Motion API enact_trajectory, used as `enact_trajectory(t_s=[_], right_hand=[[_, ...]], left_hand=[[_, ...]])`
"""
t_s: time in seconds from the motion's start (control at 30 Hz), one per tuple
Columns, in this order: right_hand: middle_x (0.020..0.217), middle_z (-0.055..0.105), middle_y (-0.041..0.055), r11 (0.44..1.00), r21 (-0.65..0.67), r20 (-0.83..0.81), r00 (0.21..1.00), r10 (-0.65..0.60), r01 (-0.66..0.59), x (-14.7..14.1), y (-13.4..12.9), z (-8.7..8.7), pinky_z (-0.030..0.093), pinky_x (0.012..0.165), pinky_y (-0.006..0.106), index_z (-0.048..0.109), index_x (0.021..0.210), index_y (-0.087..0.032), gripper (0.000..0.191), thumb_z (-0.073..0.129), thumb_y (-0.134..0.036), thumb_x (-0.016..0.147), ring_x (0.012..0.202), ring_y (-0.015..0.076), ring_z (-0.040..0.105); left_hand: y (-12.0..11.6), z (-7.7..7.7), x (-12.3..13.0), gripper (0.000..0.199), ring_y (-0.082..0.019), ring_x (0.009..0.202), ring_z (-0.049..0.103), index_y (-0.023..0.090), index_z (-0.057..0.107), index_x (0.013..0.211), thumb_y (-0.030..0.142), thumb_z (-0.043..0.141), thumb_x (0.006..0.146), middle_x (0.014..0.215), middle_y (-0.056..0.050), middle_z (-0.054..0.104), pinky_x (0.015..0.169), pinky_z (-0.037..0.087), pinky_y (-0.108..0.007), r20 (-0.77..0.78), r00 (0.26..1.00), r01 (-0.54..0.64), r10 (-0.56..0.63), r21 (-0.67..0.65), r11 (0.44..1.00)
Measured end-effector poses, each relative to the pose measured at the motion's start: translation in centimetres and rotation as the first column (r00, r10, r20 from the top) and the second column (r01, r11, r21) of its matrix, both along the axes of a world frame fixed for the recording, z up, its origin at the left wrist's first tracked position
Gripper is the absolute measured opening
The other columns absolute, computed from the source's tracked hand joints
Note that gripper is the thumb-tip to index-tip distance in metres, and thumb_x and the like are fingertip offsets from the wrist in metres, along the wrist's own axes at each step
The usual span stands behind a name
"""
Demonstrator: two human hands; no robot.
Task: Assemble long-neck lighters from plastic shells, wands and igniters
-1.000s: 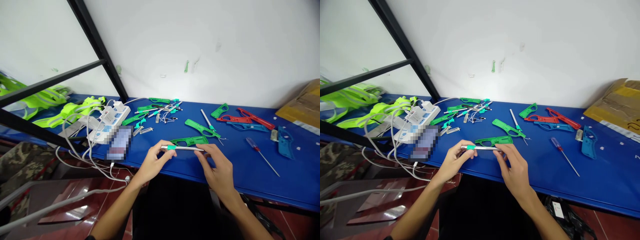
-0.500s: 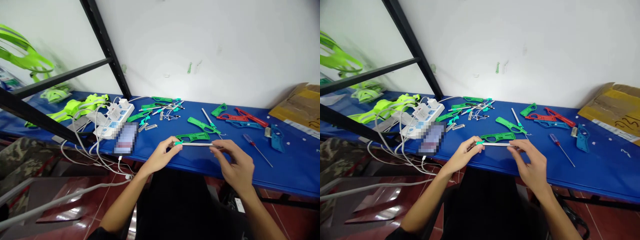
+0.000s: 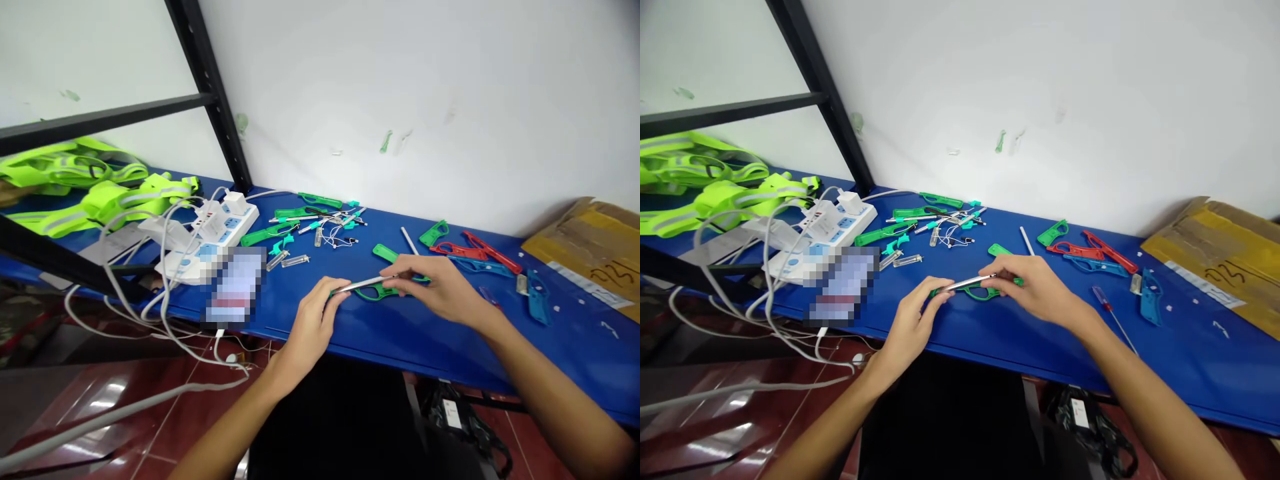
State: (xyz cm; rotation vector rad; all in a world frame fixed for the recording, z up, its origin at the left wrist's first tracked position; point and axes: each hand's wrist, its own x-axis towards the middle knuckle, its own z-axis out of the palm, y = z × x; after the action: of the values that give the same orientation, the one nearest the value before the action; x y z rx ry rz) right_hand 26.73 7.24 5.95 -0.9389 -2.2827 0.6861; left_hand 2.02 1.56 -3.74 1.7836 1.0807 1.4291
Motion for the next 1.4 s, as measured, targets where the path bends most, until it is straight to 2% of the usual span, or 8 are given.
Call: enact_trajectory(t_s=[0.17,0.27,0.37,0.5,0.63,1.1,1.27,1.4], right_hand=[[0.082,0.082,0.0026,0.993,-0.118,-0.084,0.996,-0.02,0.01,0.4,2.4,-2.2,0.055,0.058,0.026,0.084,0.104,-0.023,0.028,0.079,-0.05,0.096,0.063,0.0153,0.073],[0.084,0.083,0.0032,0.976,-0.211,-0.196,0.976,-0.092,0.05,0.3,1.9,-3.7,0.059,0.059,0.027,0.083,0.109,-0.023,0.031,0.082,-0.05,0.093,0.066,0.0167,0.075],[0.083,0.082,0.0034,0.958,-0.282,-0.313,0.938,-0.149,0.058,0.1,0.9,-3.8,0.059,0.056,0.026,0.082,0.106,-0.022,0.033,0.086,-0.051,0.089,0.065,0.0172,0.075],[0.088,0.083,0.0045,0.982,-0.183,-0.313,0.95,-0.018,-0.041,-0.8,-0.7,-2.6,0.063,0.065,0.028,0.084,0.095,-0.023,0.027,0.085,-0.05,0.092,0.071,0.017,0.076],[0.089,0.083,0.0027,0.98,-0.094,-0.323,0.937,0.136,-0.175,-2.1,-2.3,-2.2,0.064,0.071,0.027,0.085,0.102,-0.025,0.018,0.079,-0.041,0.099,0.073,0.0157,0.076],[0.095,0.082,0.0004,0.975,0.025,-0.259,0.941,0.218,-0.219,-2.8,-3.4,-3.3,0.06,0.074,0.026,0.079,0.11,-0.025,0.011,0.074,-0.033,0.103,0.078,0.0138,0.074],[0.102,0.081,0.0016,0.993,0.094,-0.126,0.988,0.087,-0.076,-2.1,-1.8,-5.2,0.06,0.074,0.027,0.068,0.136,-0.026,0.03,0.067,-0.033,0.107,0.083,0.0161,0.073],[0.121,0.077,0.0089,0.954,0.276,0.047,0.989,-0.138,0.12,-1.2,1.9,-6.4,0.058,0.101,0.044,0.065,0.138,-0.023,0.031,0.059,-0.035,0.11,0.109,0.0259,0.071]], left_hand=[[0.3,-0.3,-1.0,0.017,-0.02,0.095,0.077,0.027,0.074,0.122,0.028,0.071,0.106,0.108,-0.003,0.079,0.091,0.057,-0.03,-0.04,0.999,-0.01,0.007,-0.066,0.998],[0.3,-0.2,-1.4,0.014,-0.018,0.086,0.075,0.026,0.076,0.118,0.03,0.071,0.105,0.107,-0.002,0.079,0.086,0.057,-0.029,-0.036,0.999,-0.022,0.017,-0.157,0.987],[0.4,-0.1,-1.5,0.014,-0.021,0.098,0.076,0.025,0.076,0.118,0.028,0.07,0.105,0.111,-0.003,0.08,0.094,0.057,-0.032,-0.066,0.997,-0.039,0.029,-0.155,0.987],[0.4,0.2,-1.3,0.014,-0.023,0.11,0.075,0.026,0.077,0.116,0.025,0.067,0.106,0.115,-0.004,0.081,0.104,0.055,-0.036,-0.113,0.993,-0.045,0.033,-0.111,0.993],[0.3,0.4,-1.2,0.014,-0.024,0.117,0.075,0.024,0.075,0.114,0.024,0.062,0.108,0.122,-0.007,0.08,0.109,0.054,-0.038,-0.101,0.995,0.014,-0.023,-0.093,0.996],[0.0,0.6,-1.0,0.014,-0.024,0.122,0.075,0.023,0.071,0.112,0.02,0.058,0.108,0.125,-0.008,0.08,0.11,0.056,-0.039,-0.134,0.987,0.069,-0.083,-0.106,0.992],[-0.3,0.2,-1.3,0.013,-0.023,0.112,0.077,0.024,0.072,0.117,0.025,0.062,0.109,0.116,-0.006,0.08,0.104,0.057,-0.037,-0.121,0.983,-0.142,0.139,-0.017,0.99],[-0.1,-0.1,-2.5,0.015,-0.024,0.114,0.075,0.023,0.07,0.119,0.025,0.058,0.111,0.117,-0.007,0.078,0.105,0.057,-0.039,-0.207,0.895,-0.364,0.396,0.176,0.915]])
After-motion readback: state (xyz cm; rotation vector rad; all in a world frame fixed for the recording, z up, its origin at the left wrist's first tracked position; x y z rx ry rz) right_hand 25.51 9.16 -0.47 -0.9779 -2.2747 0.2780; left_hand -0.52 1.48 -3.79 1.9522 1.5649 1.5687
